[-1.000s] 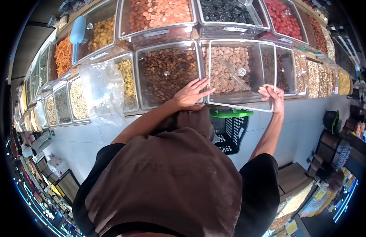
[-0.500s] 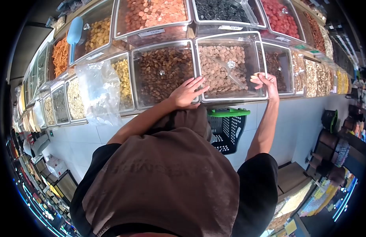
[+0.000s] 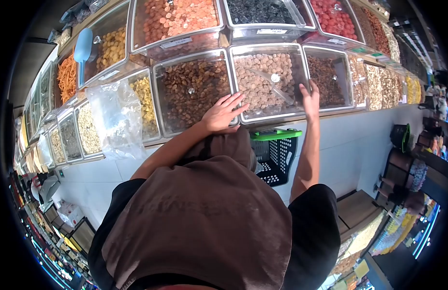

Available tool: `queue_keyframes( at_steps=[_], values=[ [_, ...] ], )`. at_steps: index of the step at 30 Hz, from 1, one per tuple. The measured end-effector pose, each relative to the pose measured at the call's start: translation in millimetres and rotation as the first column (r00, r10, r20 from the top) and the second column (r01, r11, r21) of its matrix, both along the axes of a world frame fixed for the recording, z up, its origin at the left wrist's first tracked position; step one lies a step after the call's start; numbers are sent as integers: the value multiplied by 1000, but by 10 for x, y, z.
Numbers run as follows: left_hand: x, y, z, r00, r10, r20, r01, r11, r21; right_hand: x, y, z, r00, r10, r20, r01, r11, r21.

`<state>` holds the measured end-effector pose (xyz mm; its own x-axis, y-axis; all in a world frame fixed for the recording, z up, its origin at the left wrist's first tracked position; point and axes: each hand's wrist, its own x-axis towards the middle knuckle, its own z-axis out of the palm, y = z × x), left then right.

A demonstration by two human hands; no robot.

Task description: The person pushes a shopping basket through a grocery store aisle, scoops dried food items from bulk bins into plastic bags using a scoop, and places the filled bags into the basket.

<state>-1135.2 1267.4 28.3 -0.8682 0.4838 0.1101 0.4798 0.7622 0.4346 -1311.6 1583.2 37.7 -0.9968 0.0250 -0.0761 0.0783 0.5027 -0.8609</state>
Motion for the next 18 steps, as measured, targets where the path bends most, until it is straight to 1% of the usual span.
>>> queue_keyframes(
  at_steps=[1,3,5,6,7,8,9,11,12,13,14,15,16,17,18],
  values=[
    [9,-3,24,1000,-2,3,2,1000,-5,62,-94,43,998,63,-32,-58,992,113],
    [0,-1,38,1000,-10,-6,10,1000,-10,157,-316,7,966,244,-90,-207,930,303],
    [16,-8,19,1000,-3,-27,4,1000,8,322,-701,117,966,246,79,-256,871,420],
    [25,-22,33,1000,-4,-29,4,1000,9,371,-801,49,943,323,75,-311,785,536],
    [46,-49,44,999,23,-42,-20,998,64,474,-861,-4,931,362,41,-307,718,624],
    [92,-86,50,997,56,-50,-50,992,118,539,-881,-30,939,331,89,-311,712,630],
    [173,-174,125,997,72,-43,-66,991,116,616,-943,46,942,304,138,-320,705,633],
    [353,-538,396,957,290,-29,-277,937,214,706,-826,-249,927,372,-46,-277,763,585],
    [473,-754,505,897,441,0,-436,887,152,775,-824,-266,925,376,-51,-265,737,622],
    [624,-983,572,815,579,17,-578,811,88,852,-848,-270,921,385,-51,-275,739,616],
    [800,-1202,541,693,715,-90,-717,697,15,925,-857,-257,911,407,-58,-275,707,651],
    [977,-1413,477,546,811,-207,-833,552,-35,974,-856,-249,901,429,-67,-270,674,687],
    [1144,-1617,417,403,884,-236,-915,387,-114,1023,-875,-280,892,438,-113,-243,674,697],
    [1310,-1799,342,252,927,-276,-961,206,-186,1048,-906,-309,890,442,-112,-247,674,696],
    [1476,-1953,218,248,928,-278,-962,201,-187,1060,-944,-338,893,429,-135,-209,663,719]
  ],
)
